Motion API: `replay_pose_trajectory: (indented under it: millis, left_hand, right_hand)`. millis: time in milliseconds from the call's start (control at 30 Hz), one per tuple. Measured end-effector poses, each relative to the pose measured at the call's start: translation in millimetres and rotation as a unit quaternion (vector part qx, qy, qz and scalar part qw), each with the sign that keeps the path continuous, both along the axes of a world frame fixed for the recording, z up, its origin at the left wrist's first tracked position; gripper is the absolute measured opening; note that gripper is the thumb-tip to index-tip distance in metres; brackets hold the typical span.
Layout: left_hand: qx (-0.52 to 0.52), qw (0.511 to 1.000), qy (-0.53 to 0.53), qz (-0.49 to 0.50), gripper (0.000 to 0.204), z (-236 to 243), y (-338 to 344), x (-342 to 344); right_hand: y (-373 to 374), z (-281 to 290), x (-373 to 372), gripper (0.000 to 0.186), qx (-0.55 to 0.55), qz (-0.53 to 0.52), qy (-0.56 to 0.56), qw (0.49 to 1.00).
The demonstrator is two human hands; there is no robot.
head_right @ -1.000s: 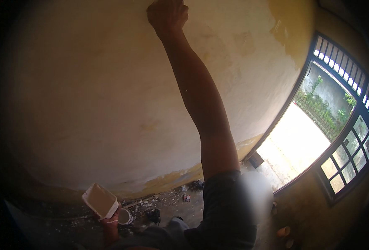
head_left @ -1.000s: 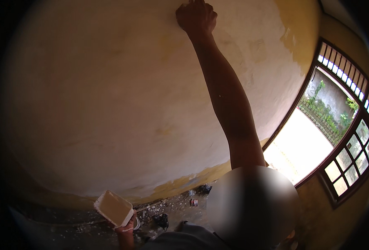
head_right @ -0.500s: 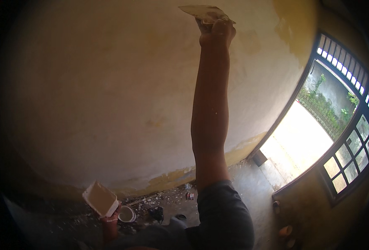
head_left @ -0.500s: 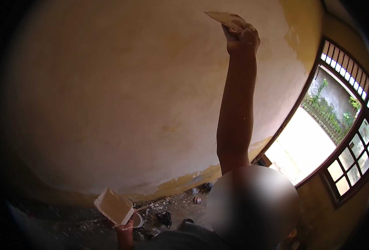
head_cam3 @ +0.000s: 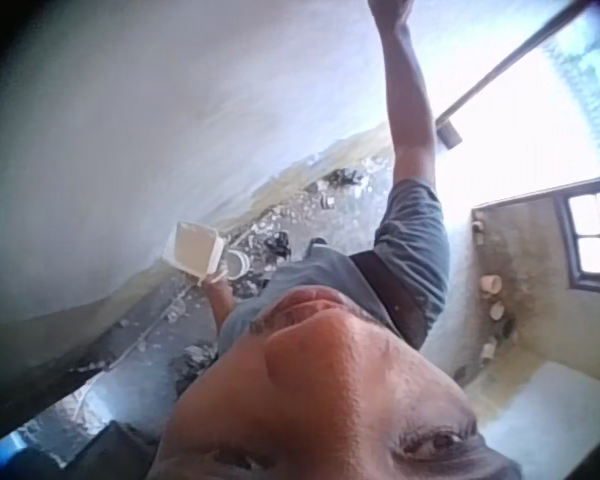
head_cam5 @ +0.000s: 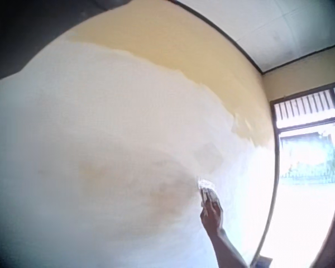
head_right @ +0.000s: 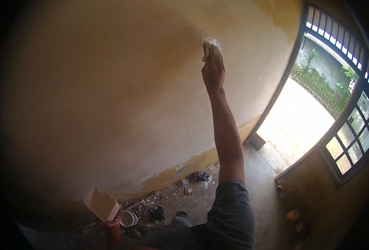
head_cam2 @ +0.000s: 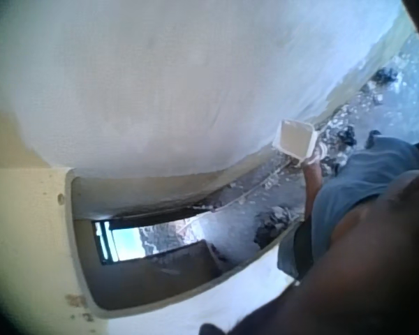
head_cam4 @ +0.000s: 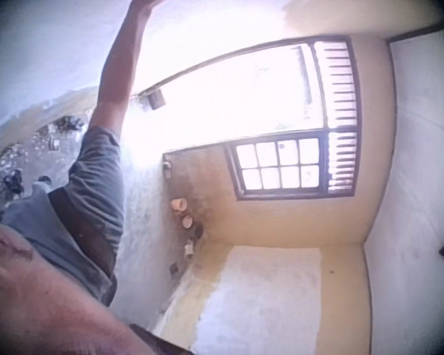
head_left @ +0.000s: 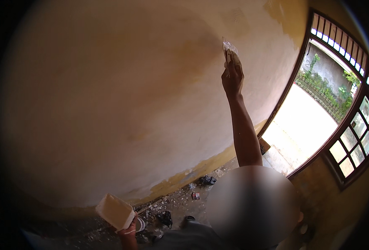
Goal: The person applies a coating to a wall using a putty knife, repeatedly picking up material from a small container and spreading it over the surface.
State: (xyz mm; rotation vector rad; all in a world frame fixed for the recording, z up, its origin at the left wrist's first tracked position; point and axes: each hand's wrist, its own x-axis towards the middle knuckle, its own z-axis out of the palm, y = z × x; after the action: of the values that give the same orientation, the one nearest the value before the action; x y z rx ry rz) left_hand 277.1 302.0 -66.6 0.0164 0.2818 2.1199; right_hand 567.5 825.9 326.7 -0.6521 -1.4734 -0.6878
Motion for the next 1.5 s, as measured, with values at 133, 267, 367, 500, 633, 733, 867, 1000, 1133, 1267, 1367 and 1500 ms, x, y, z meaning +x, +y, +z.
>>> replay_pose_trajectory:
  millis: [133,267,367,500,633,733,867,1000,1133,1267,1367,1500]
  left_hand:
    - [-0.023,0.997,-0.074,-0.008,0.059,12,39,23]
    - [0.046,0.998,0.040,-0.016,0.059,12,60,43]
    - [0.006,0.999,0.028,-0.016,0.060,8,67,55]
    - [-0.011,0.999,0.007,-0.037,0.061,23,91,77]
    - [-0.019,0.999,0.010,-0.046,0.061,34,109,94]
    - [-0.007,0.999,0.011,-0.039,0.060,34,119,106]
    - [-0.009,1.000,-0.002,-0.018,0.061,31,119,113]
    - [-0.007,0.999,0.046,-0.003,0.062,13,117,112]
    - [-0.003,0.999,0.042,-0.004,0.062,12,125,115]
    - [-0.012,0.999,0.046,0.012,0.062,15,122,112]
    - [-0.006,0.999,0.046,0.005,0.062,16,124,114]
    - [-0.002,0.999,0.048,-0.007,0.061,15,126,120]
  right_hand:
    - [19,-6,13,0.053,-0.054,0.023,-0.127,0.990]
    - [0,-26,52,0.043,-0.087,0.136,0.006,0.987]
    - [-11,41,65,0.028,-0.294,0.111,0.211,0.925]
    - [0,80,38,0.023,-0.272,0.042,0.224,0.935]
    - [-44,85,-9,0.015,-0.249,0.070,0.113,0.959]
    - [-56,66,-41,0.014,-0.131,0.076,0.032,0.988]
    - [-73,10,-36,0.039,-0.019,0.147,-0.035,0.988]
    - [-31,-26,6,0.047,0.105,0.103,-0.060,0.987]
    - [24,-26,31,0.065,0.071,0.031,-0.081,0.994]
    - [9,-72,27,0.050,-0.065,0.040,-0.156,0.985]
    - [4,-68,70,0.037,-0.136,0.135,0.027,0.981]
    - [26,3,97,0.027,-0.331,0.100,0.295,0.891]
